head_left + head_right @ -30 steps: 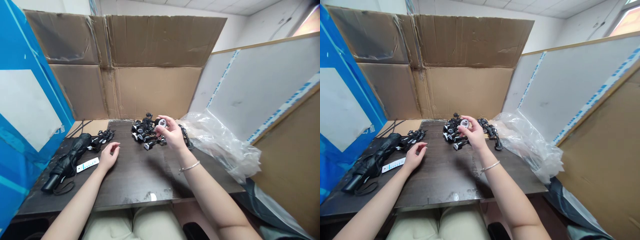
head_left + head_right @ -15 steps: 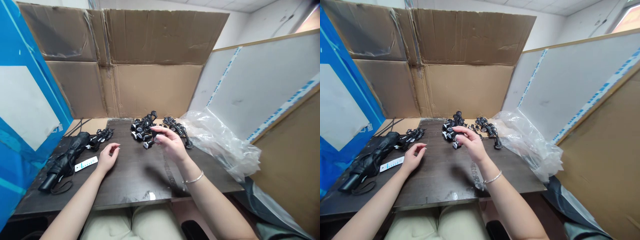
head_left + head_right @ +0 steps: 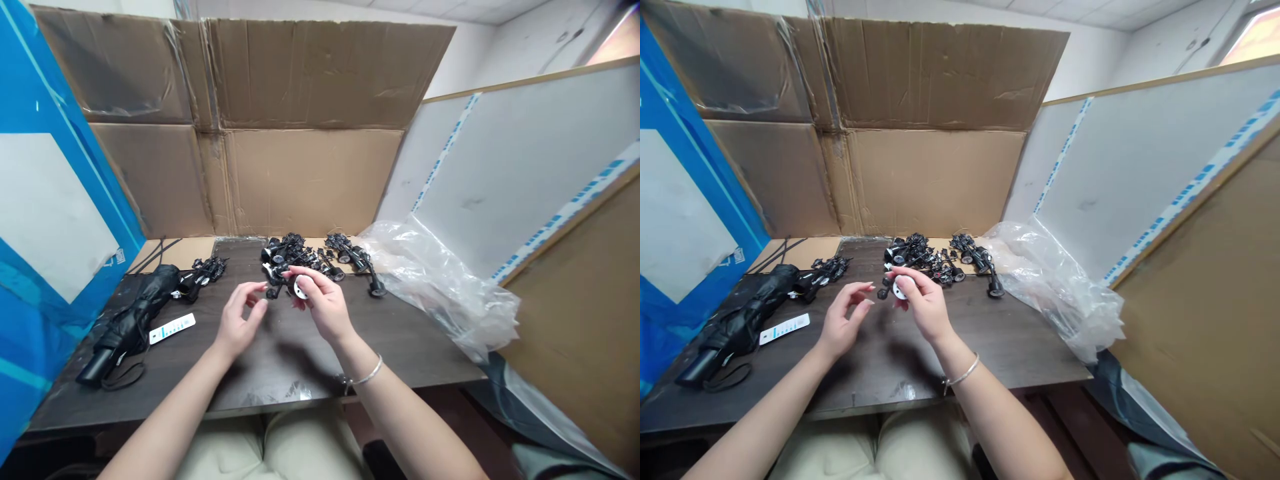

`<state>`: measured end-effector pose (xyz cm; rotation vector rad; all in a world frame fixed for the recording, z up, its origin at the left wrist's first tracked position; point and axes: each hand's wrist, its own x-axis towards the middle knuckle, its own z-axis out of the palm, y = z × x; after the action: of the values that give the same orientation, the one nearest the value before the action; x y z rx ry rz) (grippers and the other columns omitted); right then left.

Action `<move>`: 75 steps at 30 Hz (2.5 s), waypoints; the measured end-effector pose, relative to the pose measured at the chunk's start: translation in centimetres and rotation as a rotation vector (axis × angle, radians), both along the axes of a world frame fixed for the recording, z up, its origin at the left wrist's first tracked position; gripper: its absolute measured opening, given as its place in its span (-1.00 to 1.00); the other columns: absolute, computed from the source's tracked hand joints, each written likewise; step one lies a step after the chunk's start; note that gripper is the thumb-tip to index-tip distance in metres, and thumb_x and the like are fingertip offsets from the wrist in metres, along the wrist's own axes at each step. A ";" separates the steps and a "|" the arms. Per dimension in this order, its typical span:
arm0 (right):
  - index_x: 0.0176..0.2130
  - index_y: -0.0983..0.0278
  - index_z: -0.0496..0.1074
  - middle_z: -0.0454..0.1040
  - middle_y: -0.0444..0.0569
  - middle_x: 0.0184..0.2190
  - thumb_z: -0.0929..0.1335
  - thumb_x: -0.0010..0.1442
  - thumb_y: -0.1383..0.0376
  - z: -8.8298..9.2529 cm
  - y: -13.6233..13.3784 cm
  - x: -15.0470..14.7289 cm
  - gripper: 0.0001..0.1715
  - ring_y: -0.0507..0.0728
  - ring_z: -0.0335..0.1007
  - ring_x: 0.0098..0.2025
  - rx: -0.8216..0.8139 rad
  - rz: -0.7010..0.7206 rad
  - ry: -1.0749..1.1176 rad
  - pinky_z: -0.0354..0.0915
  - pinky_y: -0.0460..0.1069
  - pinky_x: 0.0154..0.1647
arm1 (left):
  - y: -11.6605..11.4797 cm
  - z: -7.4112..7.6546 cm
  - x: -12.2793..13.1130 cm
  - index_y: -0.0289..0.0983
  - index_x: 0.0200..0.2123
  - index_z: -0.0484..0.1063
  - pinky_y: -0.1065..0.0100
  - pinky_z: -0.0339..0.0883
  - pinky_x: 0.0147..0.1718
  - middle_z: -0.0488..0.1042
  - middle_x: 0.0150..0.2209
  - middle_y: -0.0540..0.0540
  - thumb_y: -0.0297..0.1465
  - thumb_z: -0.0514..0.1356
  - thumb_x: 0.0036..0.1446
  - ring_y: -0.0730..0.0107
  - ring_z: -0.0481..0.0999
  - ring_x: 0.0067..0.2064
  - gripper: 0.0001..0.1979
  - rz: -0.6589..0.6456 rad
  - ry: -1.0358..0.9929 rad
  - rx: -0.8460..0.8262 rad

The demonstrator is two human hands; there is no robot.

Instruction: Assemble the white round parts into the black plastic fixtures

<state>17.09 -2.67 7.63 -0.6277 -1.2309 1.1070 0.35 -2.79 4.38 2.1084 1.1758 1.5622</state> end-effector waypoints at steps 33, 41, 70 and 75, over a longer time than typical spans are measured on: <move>-0.07 0.21 0.39 0.42 0.05 -0.13 0.12 0.24 0.24 -2.8 -2.2 -4.3 -0.62 0.16 0.32 -0.07 0.312 -0.369 -0.178 0.27 0.12 -0.05 | -1.2 -1.8 5.2 -0.28 -0.09 0.19 0.31 0.37 -0.24 0.38 -0.17 -0.20 -0.26 -0.09 0.21 0.33 0.45 -0.16 -0.72 0.164 -0.245 0.276; -0.14 0.21 0.40 0.44 0.05 -0.20 0.13 0.23 0.28 -2.4 -2.5 -4.6 -0.67 0.15 0.35 -0.14 0.355 -0.443 -0.186 0.29 0.11 -0.10 | -1.2 -1.2 5.0 -0.25 -0.10 0.18 0.28 0.35 -0.20 0.36 -0.15 -0.18 -0.33 -0.07 0.21 0.33 0.41 -0.10 -0.78 0.079 -0.182 0.312; -0.14 0.27 0.38 0.45 0.02 -0.24 0.18 0.20 0.19 -3.5 -1.7 -2.6 -0.67 0.10 0.37 -0.23 0.157 -0.248 -0.297 0.32 -0.01 -0.24 | -2.2 -0.6 5.0 -0.27 -0.03 0.29 0.36 0.37 -0.21 0.36 -0.02 -0.19 -0.33 -0.09 0.22 0.32 0.40 -0.06 -0.68 -0.022 -0.413 -0.017; -0.03 0.29 0.34 0.45 0.06 -0.13 0.14 0.23 0.20 -3.7 -1.7 -2.9 -0.59 0.12 0.40 -0.18 0.177 -0.293 -0.361 0.33 0.01 -0.20 | -2.2 -0.9 5.1 -0.26 -0.05 0.31 0.29 0.30 -0.07 0.38 -0.04 -0.16 -0.35 -0.09 0.22 0.32 0.37 -0.03 -0.69 -0.002 -0.387 0.042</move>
<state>14.23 -4.40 3.96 -0.8660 -1.4704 0.6485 5.41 -4.98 3.48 1.7185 1.0103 1.8971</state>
